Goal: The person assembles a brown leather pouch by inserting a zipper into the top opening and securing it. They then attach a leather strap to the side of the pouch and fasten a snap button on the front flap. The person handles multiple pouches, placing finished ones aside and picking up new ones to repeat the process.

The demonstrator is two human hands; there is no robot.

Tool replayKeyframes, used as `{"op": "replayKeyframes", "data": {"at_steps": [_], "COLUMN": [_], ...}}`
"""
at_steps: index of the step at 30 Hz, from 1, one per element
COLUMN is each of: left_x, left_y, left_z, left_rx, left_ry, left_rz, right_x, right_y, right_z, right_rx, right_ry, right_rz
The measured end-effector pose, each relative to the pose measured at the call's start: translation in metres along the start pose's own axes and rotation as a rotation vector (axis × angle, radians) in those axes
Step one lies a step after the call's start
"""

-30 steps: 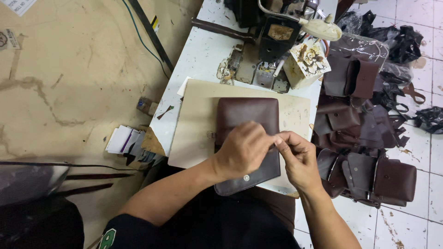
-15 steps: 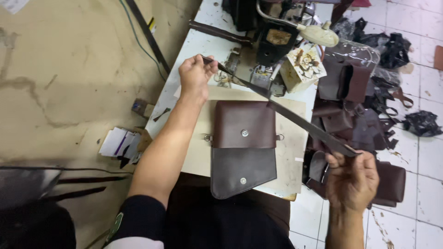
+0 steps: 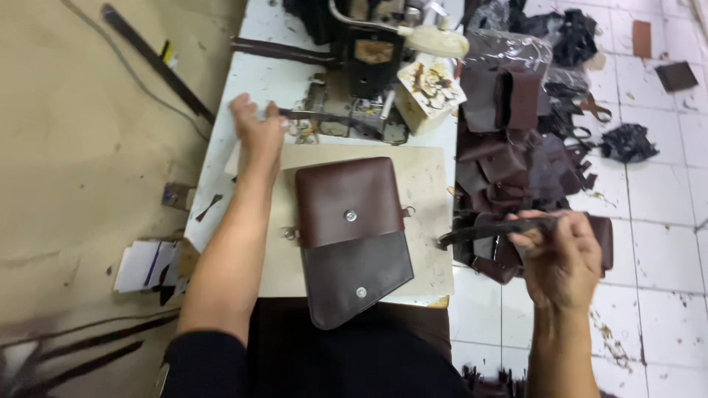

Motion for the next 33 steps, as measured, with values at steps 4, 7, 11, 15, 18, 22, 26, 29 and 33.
{"op": "replayKeyframes", "data": {"at_steps": [4, 7, 11, 15, 18, 22, 26, 29, 33], "left_x": [-0.154, -0.197, -0.173, -0.154, -0.169, -0.167, -0.159, -0.151, -0.132], "left_y": [0.136, 0.246, 0.309, 0.291, 0.28, 0.269, 0.26, 0.252, 0.257], "left_z": [0.001, -0.035, -0.052, -0.032, -0.014, 0.004, 0.026, 0.048, 0.079], "left_rx": [0.196, 0.743, 1.177, 1.141, 1.161, 1.143, 1.145, 1.121, 1.103], "left_ry": [-0.109, 0.048, 0.274, 0.154, 0.105, 0.059, 0.013, -0.212, -0.394], "left_rz": [-0.389, -0.579, -0.132, 0.06, 0.062, 0.098, 0.118, 0.196, 0.18], "right_x": [-0.016, -0.03, -0.032, -0.035, -0.041, -0.052, -0.062, -0.061, -0.067], "right_y": [-0.004, -0.004, -0.005, -0.005, 0.0, -0.002, -0.004, -0.002, 0.0], "right_z": [-0.027, -0.055, -0.067, -0.044, -0.045, -0.041, -0.029, -0.027, -0.021], "right_rx": [-0.02, -0.047, -0.029, -0.091, -0.123, -0.116, -0.114, -0.094, -0.12], "right_ry": [0.008, -0.072, 0.018, 0.101, 0.117, 0.121, 0.12, 0.155, 0.262], "right_rz": [-0.105, -0.107, -0.085, -0.05, -0.062, -0.082, -0.107, -0.142, -0.222]}}
Point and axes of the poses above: each hand's wrist, its own y-axis away from the middle knuckle, its own z-axis out of the back of the hand, x = y × z, the point moved 8 cm from there along -y, towards the middle knuckle, and after that the axes turned 2 degrees about -z, right-handed, at the moved point
